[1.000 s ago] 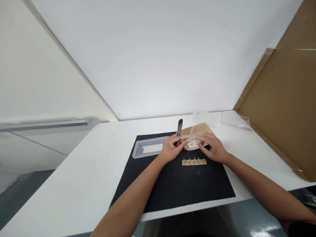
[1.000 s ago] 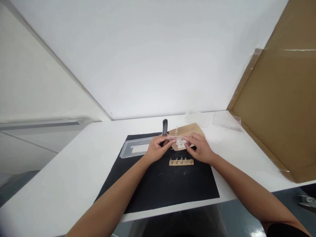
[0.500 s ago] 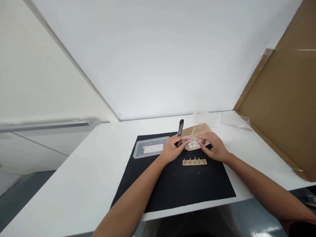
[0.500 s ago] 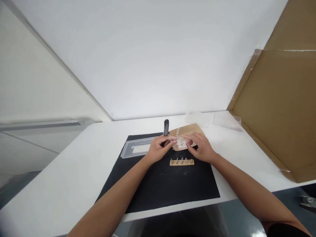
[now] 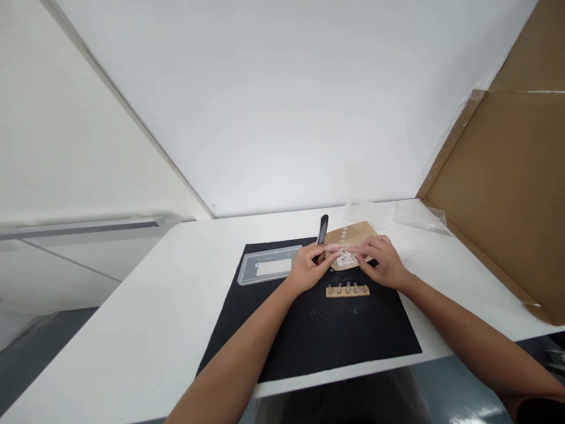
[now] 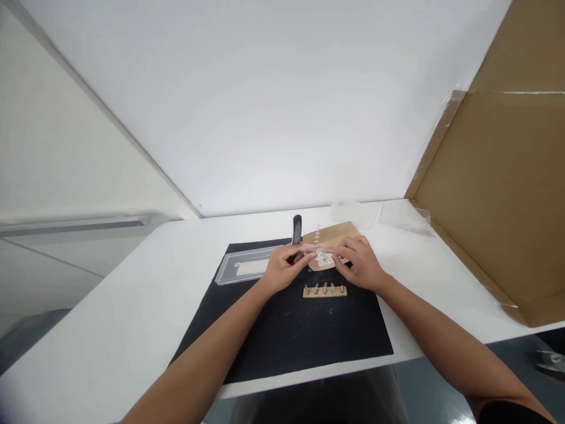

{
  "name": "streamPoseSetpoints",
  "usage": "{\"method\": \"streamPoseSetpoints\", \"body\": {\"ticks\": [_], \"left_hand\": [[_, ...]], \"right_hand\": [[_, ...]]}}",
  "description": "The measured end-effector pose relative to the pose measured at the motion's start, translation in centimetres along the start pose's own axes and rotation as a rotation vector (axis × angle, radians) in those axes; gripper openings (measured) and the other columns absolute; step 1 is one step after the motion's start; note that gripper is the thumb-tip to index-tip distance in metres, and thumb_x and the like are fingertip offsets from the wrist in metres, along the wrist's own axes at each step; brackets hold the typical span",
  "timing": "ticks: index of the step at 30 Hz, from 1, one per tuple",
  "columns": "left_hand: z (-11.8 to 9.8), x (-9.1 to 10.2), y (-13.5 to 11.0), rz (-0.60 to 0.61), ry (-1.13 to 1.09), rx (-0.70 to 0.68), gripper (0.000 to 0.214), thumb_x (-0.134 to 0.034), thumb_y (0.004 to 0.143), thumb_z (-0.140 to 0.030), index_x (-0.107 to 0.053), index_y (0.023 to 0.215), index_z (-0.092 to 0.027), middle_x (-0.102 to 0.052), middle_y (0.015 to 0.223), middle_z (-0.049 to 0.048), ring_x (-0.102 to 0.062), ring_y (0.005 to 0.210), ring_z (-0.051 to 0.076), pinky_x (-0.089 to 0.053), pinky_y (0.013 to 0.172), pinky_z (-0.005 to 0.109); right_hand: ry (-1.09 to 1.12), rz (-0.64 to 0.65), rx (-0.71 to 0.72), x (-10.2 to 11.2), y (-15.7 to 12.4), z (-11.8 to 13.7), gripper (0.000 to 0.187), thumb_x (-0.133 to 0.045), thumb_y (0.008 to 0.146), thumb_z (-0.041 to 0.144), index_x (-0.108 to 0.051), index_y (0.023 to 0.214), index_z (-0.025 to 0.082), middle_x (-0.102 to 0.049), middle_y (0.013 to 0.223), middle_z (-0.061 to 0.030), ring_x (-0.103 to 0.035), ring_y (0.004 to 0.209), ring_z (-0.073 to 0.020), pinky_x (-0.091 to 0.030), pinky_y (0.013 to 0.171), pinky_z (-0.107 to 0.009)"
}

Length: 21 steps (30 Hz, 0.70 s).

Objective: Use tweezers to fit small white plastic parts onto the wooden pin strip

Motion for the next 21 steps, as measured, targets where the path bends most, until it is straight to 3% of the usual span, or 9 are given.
{"method": "streamPoseSetpoints", "body": {"ticks": [11, 17, 21], "left_hand": [[-0.5, 0.0, 0.1, 0.007, 0.035, 0.000, 0.029, -0.071, 0.096, -0.045, -0.083, 0.110, -0.023, -0.041, 0.058, -0.0067, -0.043, 0.055, 0.009, -0.037, 0.060, 0.024], [-0.1, -0.2, -0.1, -0.028, 0.094, -0.053, 0.030, -0.070, 0.096, -0.047, -0.084, 0.107, -0.023, -0.047, 0.060, -0.0047, -0.046, 0.056, 0.010, -0.038, 0.059, 0.024], [-0.1, -0.3, -0.1, -0.016, 0.109, -0.064, 0.030, -0.069, 0.097, -0.047, -0.084, 0.107, -0.023, -0.050, 0.060, -0.0040, -0.045, 0.055, 0.010, -0.037, 0.058, 0.024]], "right_hand": [[-0.038, -0.070, -0.024, 0.2, 0.0, -0.2, 0.041, -0.060, 0.102, 0.024, -0.062, 0.142, 0.034, -0.069, 0.090, -0.0005, -0.065, 0.080, -0.0174, -0.040, 0.083, -0.039], [-0.065, 0.061, 0.033, -0.1, 0.1, 0.7, 0.054, -0.053, 0.105, 0.022, -0.046, 0.157, 0.032, -0.065, 0.082, 0.0004, -0.061, 0.076, -0.0183, -0.040, 0.080, -0.038], [-0.120, 0.113, 0.099, -0.6, 0.0, 1.1, 0.060, -0.050, 0.105, 0.016, -0.038, 0.162, 0.033, -0.067, 0.093, -0.0019, -0.062, 0.082, -0.0175, -0.038, 0.081, -0.038]]}}
Point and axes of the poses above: each hand's wrist, its own y-axis towards the middle knuckle, its own x-axis out of the back of the hand, z = x × y, the point moved 4 cm from there along y, towards the middle knuckle
